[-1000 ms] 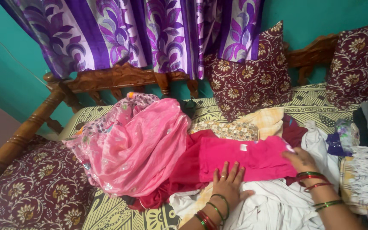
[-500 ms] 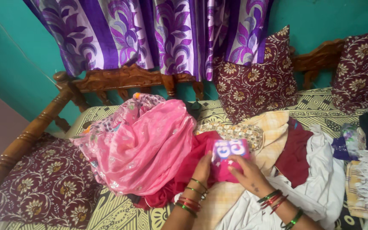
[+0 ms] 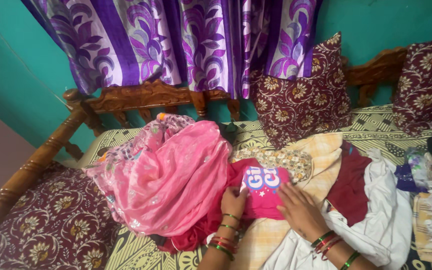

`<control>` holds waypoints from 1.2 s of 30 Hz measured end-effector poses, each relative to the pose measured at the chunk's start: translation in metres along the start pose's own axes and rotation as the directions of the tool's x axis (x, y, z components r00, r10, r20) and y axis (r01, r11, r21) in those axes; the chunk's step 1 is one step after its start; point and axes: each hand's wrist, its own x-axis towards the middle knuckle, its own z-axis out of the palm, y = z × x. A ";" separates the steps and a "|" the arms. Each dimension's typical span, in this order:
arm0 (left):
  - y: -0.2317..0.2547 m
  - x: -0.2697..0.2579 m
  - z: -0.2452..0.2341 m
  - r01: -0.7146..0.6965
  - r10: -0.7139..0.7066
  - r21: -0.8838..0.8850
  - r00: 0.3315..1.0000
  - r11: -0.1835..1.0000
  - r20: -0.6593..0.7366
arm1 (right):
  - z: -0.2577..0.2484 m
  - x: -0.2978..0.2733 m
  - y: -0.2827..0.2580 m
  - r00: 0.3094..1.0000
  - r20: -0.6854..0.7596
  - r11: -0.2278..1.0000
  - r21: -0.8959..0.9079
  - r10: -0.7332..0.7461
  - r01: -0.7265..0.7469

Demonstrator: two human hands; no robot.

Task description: The person folds a variety of garments including shirts and a pair of trousers on a bed, smoothing them out by hand before stacking them.

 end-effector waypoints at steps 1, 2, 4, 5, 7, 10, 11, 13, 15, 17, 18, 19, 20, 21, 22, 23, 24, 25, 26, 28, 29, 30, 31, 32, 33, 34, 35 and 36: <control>-0.003 0.003 0.002 0.000 0.000 0.005 1.000 1.000 -0.001 | 0.000 0.003 -0.001 1.000 -0.001 1.000 0.005 0.001 -0.001; -0.005 0.008 0.007 0.055 -0.055 0.016 0.998 0.998 0.018 | -0.001 0.007 0.000 0.998 -0.063 1.000 0.026 0.012 -0.010; -0.016 0.016 0.021 0.109 -0.110 0.026 0.993 0.994 0.033 | 0.002 0.019 -0.007 0.992 -0.125 0.999 0.047 0.022 -0.016; -0.024 0.017 0.028 0.069 -0.070 0.023 0.996 0.997 0.063 | 0.006 0.031 -0.014 0.991 -0.136 1.000 0.015 -0.009 0.011; -0.039 0.017 0.042 0.027 -0.028 0.014 0.996 1.000 0.084 | 0.012 0.045 -0.028 0.988 -0.149 0.999 -0.018 -0.050 0.048; -0.052 0.017 0.052 0.030 -0.033 0.032 0.995 0.999 0.092 | 0.017 0.049 -0.047 1.000 0.015 0.998 -0.061 -0.012 0.013; -0.056 0.016 0.052 0.019 -0.021 0.031 0.997 0.999 0.075 | 0.018 0.047 -0.049 0.990 0.140 0.993 -0.117 0.021 -0.005; -0.059 0.020 0.055 0.010 -0.012 0.024 0.998 1.000 0.054 | 0.024 0.054 -0.046 0.963 0.262 0.984 -0.178 0.054 -0.007; -0.065 0.020 0.057 0.012 -0.015 0.075 0.999 0.997 0.044 | 0.033 0.063 -0.037 0.885 0.417 0.975 -0.165 0.205 -0.148; -0.067 0.017 0.058 0.045 -0.048 0.063 0.998 0.997 0.049 | 0.038 0.064 -0.024 0.858 0.426 0.958 -0.146 0.287 -0.247; -0.065 0.018 0.058 0.068 -0.070 0.043 0.996 0.997 0.052 | 0.040 0.064 -0.017 0.828 0.425 0.930 -0.134 0.367 -0.343; -0.064 0.018 0.056 0.068 -0.071 0.045 0.996 0.997 0.054 | 0.044 0.061 -0.014 0.827 0.426 0.929 -0.133 0.368 -0.345; -0.063 0.017 0.055 0.062 -0.063 0.028 0.996 0.998 0.056 | 0.047 0.058 -0.011 0.833 0.381 0.915 -0.125 0.402 -0.384; -0.062 0.015 0.054 0.055 -0.056 0.012 0.997 0.998 0.057 | 0.049 0.053 -0.009 0.836 0.335 0.899 -0.115 0.436 -0.423; -0.058 0.016 0.052 0.047 -0.047 0.007 0.997 0.999 0.060 | 0.050 0.051 -0.005 0.836 0.326 0.897 -0.119 0.441 -0.426; -0.055 0.015 0.049 0.031 -0.027 -0.050 0.996 0.998 0.081 | 0.051 0.047 -0.002 0.814 0.322 0.875 -0.135 0.483 -0.465; -0.051 0.014 0.045 0.018 -0.008 -0.106 0.995 0.994 0.101 | 0.052 0.042 0.000 0.791 0.319 0.851 -0.150 0.523 -0.503; -0.045 0.014 0.040 0.012 0.000 -0.110 0.995 0.994 0.103 | 0.053 0.039 0.003 0.791 0.312 0.849 -0.153 0.527 -0.505; -0.039 0.015 0.030 0.131 -0.066 -0.265 0.968 0.955 0.242 | 0.054 0.035 0.002 0.776 0.336 0.846 -0.189 0.534 -0.499; -0.023 0.015 0.011 0.260 -0.099 -0.386 0.916 0.885 0.389 | 0.050 0.028 0.005 0.758 0.355 0.837 -0.220 0.547 -0.502; -0.011 0.014 0.001 0.293 -0.075 -0.424 0.885 0.857 0.460 | 0.045 0.024 0.009 0.783 0.375 0.867 -0.180 0.497 -0.464; 0.003 0.009 -0.007 0.334 -0.049 -0.457 0.846 0.825 0.531 | 0.038 0.018 0.011 0.803 0.395 0.893 -0.143 0.446 -0.426; 0.017 0.006 -0.012 0.332 -0.045 -0.450 0.842 0.829 0.538 | 0.031 0.013 0.011 0.799 0.391 0.888 -0.142 0.456 -0.437; 0.029 0.004 -0.015 0.385 -0.045 -0.512 0.830 0.768 0.556 | 0.021 0.008 0.011 0.844 0.351 0.914 -0.126 0.405 -0.386; 0.037 0.002 -0.016 0.436 -0.045 -0.567 0.817 0.699 0.574 | 0.009 0.001 0.010 0.884 0.309 0.937 -0.112 0.351 -0.332; 0.042 0.001 -0.012 0.437 -0.037 -0.561 0.810 0.703 0.585 | -0.003 -0.006 0.008 0.880 0.303 0.931 -0.116 0.365 -0.346; 0.046 0.004 -0.006 0.378 -0.013 -0.581 0.845 0.720 0.534 | -0.014 -0.012 0.003 0.932 0.222 0.957 -0.028 0.287 -0.288; 0.047 0.005 0.002 0.320 0.012 -0.601 0.876 0.733 0.482 | -0.027 -0.019 -0.002 0.969 0.133 0.975 0.050 0.209 -0.217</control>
